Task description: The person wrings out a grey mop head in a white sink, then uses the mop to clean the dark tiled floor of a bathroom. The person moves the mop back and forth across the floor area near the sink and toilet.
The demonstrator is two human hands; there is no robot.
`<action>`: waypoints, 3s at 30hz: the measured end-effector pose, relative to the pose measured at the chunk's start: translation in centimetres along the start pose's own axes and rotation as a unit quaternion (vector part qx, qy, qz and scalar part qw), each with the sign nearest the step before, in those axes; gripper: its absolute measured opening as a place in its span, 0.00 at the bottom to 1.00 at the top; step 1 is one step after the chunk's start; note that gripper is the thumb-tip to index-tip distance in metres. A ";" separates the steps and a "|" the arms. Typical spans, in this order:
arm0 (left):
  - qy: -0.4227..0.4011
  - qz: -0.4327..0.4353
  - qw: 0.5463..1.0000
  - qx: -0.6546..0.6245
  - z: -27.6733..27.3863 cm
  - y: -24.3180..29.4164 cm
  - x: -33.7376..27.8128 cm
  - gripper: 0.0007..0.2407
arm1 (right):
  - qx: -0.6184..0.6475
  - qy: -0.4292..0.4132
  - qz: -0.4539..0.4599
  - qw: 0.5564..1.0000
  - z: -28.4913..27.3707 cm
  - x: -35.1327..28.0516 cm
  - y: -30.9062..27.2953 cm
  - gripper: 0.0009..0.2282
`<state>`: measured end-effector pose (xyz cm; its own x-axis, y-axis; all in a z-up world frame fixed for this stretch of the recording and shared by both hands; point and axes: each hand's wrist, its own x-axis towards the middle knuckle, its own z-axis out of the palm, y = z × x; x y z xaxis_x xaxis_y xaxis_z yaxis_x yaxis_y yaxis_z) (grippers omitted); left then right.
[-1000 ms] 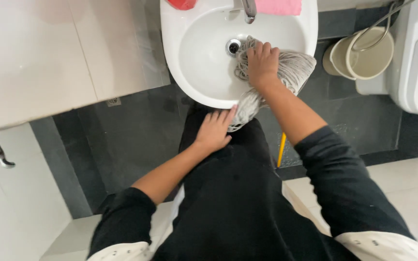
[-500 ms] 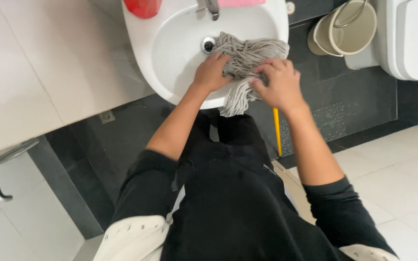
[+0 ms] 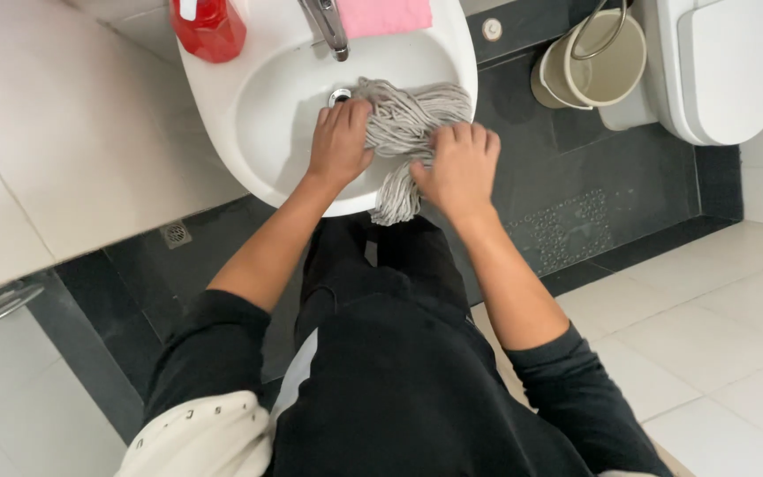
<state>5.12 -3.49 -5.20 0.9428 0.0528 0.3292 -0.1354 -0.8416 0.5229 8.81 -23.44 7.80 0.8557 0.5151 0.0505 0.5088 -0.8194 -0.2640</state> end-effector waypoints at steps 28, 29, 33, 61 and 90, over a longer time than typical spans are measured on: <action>-0.125 -0.085 0.989 -0.009 -4.7 -1.5 0.7 0.14 | 0.005 -0.220 -0.015 0.975 6.9 7.4 -3.9 0.19; -0.152 -0.094 0.984 -0.030 -5.3 -1.4 0.2 0.17 | -0.008 -0.225 -0.015 0.974 7.8 7.2 -3.4 0.18; -0.084 -0.129 0.952 -0.266 -5.4 -3.0 -1.7 0.39 | 0.002 -0.177 -0.013 0.984 9.1 7.1 -1.4 0.20; 0.290 -0.378 0.411 -0.777 1.8 1.3 4.6 0.10 | 0.120 -0.171 0.032 0.977 7.6 6.5 -2.8 0.34; 0.331 -0.366 0.520 -0.697 2.4 0.7 3.0 0.15 | 0.148 -0.091 0.044 0.984 10.2 4.9 -5.1 0.24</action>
<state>8.53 -5.17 -5.74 0.6483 0.6462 -0.4027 -0.3385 0.7184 0.6078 9.38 -14.16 -0.47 0.8506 0.5033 -0.1521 0.3599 -0.7682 -0.5294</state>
